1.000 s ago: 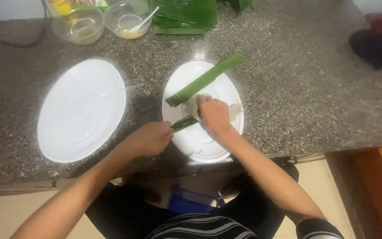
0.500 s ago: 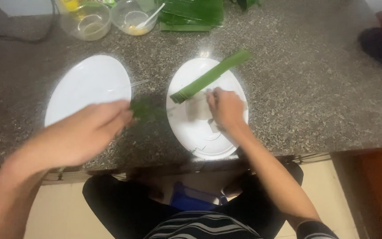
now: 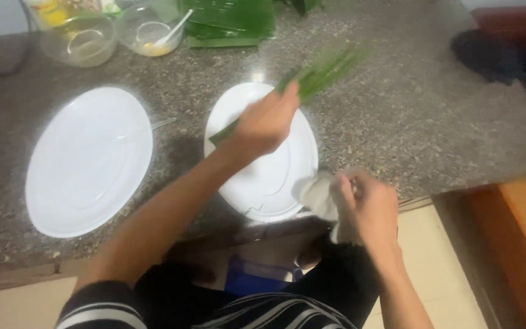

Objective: Cleaning banana and pandan leaves by wiping them with a cloth and organizing them on plates for food preparation.

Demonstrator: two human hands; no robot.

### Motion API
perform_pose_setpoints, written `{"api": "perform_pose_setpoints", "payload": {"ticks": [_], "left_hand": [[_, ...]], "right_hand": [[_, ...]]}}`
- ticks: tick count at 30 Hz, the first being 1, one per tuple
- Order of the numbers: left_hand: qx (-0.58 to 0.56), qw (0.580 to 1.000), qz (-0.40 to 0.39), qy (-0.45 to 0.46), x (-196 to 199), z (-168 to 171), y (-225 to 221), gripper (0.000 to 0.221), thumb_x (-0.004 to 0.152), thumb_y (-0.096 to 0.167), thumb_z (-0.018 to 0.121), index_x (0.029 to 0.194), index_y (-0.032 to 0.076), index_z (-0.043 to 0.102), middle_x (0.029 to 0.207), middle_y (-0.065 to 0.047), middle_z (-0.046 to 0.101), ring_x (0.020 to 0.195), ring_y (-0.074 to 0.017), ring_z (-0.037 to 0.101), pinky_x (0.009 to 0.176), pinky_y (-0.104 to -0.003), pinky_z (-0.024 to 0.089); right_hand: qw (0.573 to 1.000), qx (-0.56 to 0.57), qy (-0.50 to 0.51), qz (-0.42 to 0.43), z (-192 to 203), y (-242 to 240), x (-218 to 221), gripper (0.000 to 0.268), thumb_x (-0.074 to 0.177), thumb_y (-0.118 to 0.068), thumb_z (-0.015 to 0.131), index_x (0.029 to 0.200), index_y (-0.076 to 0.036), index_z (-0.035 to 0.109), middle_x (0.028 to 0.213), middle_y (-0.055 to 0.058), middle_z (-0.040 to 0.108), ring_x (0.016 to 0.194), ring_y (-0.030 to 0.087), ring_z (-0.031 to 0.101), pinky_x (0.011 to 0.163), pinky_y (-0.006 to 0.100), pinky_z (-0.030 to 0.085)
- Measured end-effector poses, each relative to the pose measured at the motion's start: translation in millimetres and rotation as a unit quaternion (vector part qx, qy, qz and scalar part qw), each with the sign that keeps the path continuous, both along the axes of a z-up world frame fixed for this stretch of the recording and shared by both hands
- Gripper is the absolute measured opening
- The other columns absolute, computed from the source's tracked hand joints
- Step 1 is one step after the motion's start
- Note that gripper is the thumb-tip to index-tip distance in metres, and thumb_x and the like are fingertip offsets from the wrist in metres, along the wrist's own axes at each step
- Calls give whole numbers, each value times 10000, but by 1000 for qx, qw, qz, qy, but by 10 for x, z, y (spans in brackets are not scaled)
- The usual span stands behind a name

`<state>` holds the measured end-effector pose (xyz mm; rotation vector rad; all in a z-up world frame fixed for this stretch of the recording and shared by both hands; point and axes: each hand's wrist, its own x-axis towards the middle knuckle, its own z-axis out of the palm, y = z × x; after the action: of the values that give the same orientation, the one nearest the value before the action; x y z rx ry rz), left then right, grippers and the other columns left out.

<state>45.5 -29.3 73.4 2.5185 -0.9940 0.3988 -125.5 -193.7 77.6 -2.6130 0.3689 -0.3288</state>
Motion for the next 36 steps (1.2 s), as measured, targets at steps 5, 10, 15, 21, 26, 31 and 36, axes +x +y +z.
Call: {"api": "perform_pose_setpoints", "payload": {"ticks": [5, 10, 15, 21, 26, 31, 36], "left_hand": [[17, 981, 58, -184, 181, -1235, -35, 287, 738, -20, 511, 1018, 33, 539, 577, -1, 460, 414, -154, 481, 317, -294, 413], [31, 985, 41, -167, -20, -1037, 7, 287, 756, -105, 460, 633, 130, 353, 474, 56, 309, 372, -32, 283, 291, -209, 210], [15, 979, 67, -190, 31, -1366, -83, 327, 679, -126, 501, 608, 125, 304, 493, 43, 208, 447, -71, 225, 383, -249, 199], [-18, 973, 105, -205, -6, -1335, -90, 338, 551, -216, 421, 508, 106, 330, 526, -12, 160, 523, -213, 238, 620, -427, 295], [-48, 985, 79, -148, 8, -1279, 13, 299, 674, -185, 460, 493, 49, 420, 499, -83, 260, 646, -560, 458, 881, -609, 379], [-17, 987, 97, -129, 50, -1228, 69, 261, 764, -154, 527, 556, 1, 499, 670, -233, 518, 1141, -637, 386, 975, -513, 434], [-28, 982, 89, -165, 125, -1263, 71, 247, 752, -185, 540, 566, -23, 534, 791, -200, 502, 1190, -560, 382, 1031, -399, 405]], "right_hand": [[996, 24, 77, -34, -18, 108, -231, 301, 843, -445, 484, 876, -223, 685, 696, 80, 695, 640, 288, 644, 582, 381, 443], [997, 55, 37, 34, -114, 137, -315, 286, 853, -393, 535, 829, -146, 678, 617, 63, 684, 504, 225, 616, 524, 322, 427], [995, 74, 33, 52, -126, 167, -338, 305, 852, -389, 523, 874, -135, 690, 581, 55, 669, 448, 191, 569, 492, 303, 408], [992, 115, 33, 51, -38, 188, -391, 250, 846, -346, 565, 774, -133, 674, 597, 8, 679, 467, 148, 532, 529, 271, 409], [992, 112, 43, 32, 67, 202, -400, 251, 841, -338, 567, 812, -128, 700, 603, 12, 699, 447, 145, 569, 506, 265, 421], [987, 148, 53, 21, 158, 204, -437, 256, 850, -319, 570, 745, -114, 681, 623, -2, 699, 453, 106, 512, 494, 238, 403], [990, 127, 39, 37, 144, 223, -473, 229, 847, -293, 573, 795, -107, 695, 619, 9, 705, 450, 112, 546, 485, 249, 420]]}}
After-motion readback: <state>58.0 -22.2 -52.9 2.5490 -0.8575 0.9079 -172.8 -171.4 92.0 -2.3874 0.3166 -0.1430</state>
